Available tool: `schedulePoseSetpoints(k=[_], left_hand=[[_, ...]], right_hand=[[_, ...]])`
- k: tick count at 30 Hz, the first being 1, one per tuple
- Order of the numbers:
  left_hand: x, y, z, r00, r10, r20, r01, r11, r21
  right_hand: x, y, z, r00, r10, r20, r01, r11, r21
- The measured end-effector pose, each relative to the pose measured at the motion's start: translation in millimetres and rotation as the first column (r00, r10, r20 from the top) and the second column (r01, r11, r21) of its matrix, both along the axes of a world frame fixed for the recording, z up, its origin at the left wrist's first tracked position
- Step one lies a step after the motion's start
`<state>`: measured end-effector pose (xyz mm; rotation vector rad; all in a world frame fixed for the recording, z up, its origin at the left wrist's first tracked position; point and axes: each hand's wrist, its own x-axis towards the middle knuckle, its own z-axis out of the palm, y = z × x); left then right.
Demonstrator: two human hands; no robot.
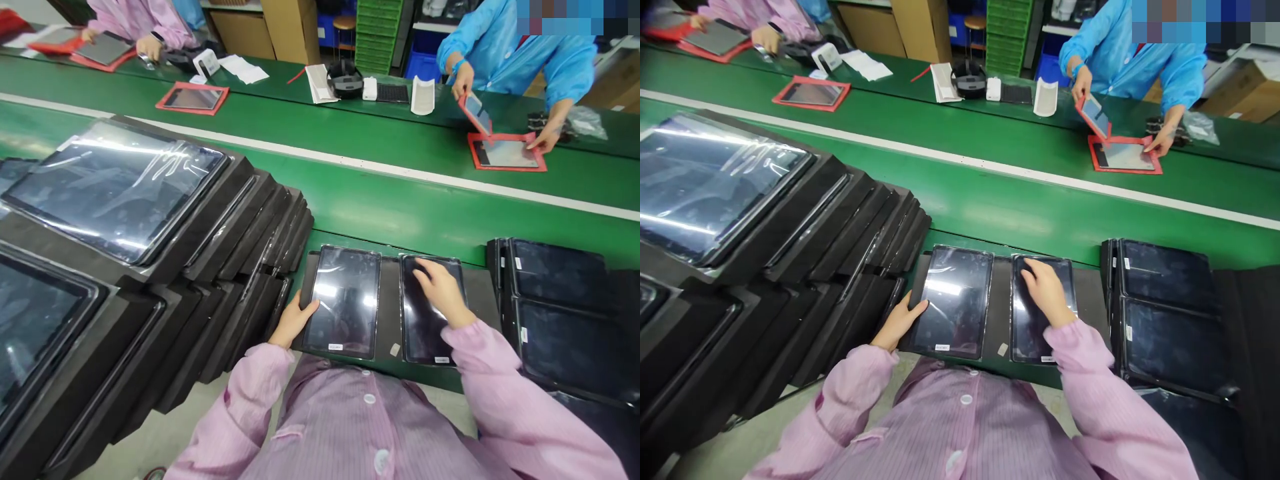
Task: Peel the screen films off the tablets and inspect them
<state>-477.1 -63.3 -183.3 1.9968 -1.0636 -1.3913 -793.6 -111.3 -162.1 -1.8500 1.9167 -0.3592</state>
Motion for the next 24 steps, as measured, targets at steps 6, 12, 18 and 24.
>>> schedulePoseSetpoints(k=[6, 12, 18, 24], left_hand=[[10.0, 10.3, -16.3, 0.989, 0.083, -0.121, -0.080, 0.996, 0.028], [15.3, 9.9, -28.5, 0.997, 0.023, -0.080, -0.029, 0.998, -0.064], [10.1, 13.8, -29.5, 1.000, 0.007, -0.021, -0.011, 0.984, -0.180], [11.3, 17.3, -30.7, 0.999, 0.023, -0.029, -0.030, 0.957, -0.288]], right_hand=[[71.9, -63.2, -18.9, 0.970, 0.232, 0.074, -0.231, 0.973, -0.023], [81.9, -58.2, -33.6, 0.991, 0.123, 0.059, -0.119, 0.991, -0.068], [92.2, -50.9, -27.7, 0.995, 0.095, 0.036, -0.089, 0.985, -0.151], [118.5, 54.6, 16.6, 0.563, 0.806, 0.184, -0.766, 0.592, -0.250]])
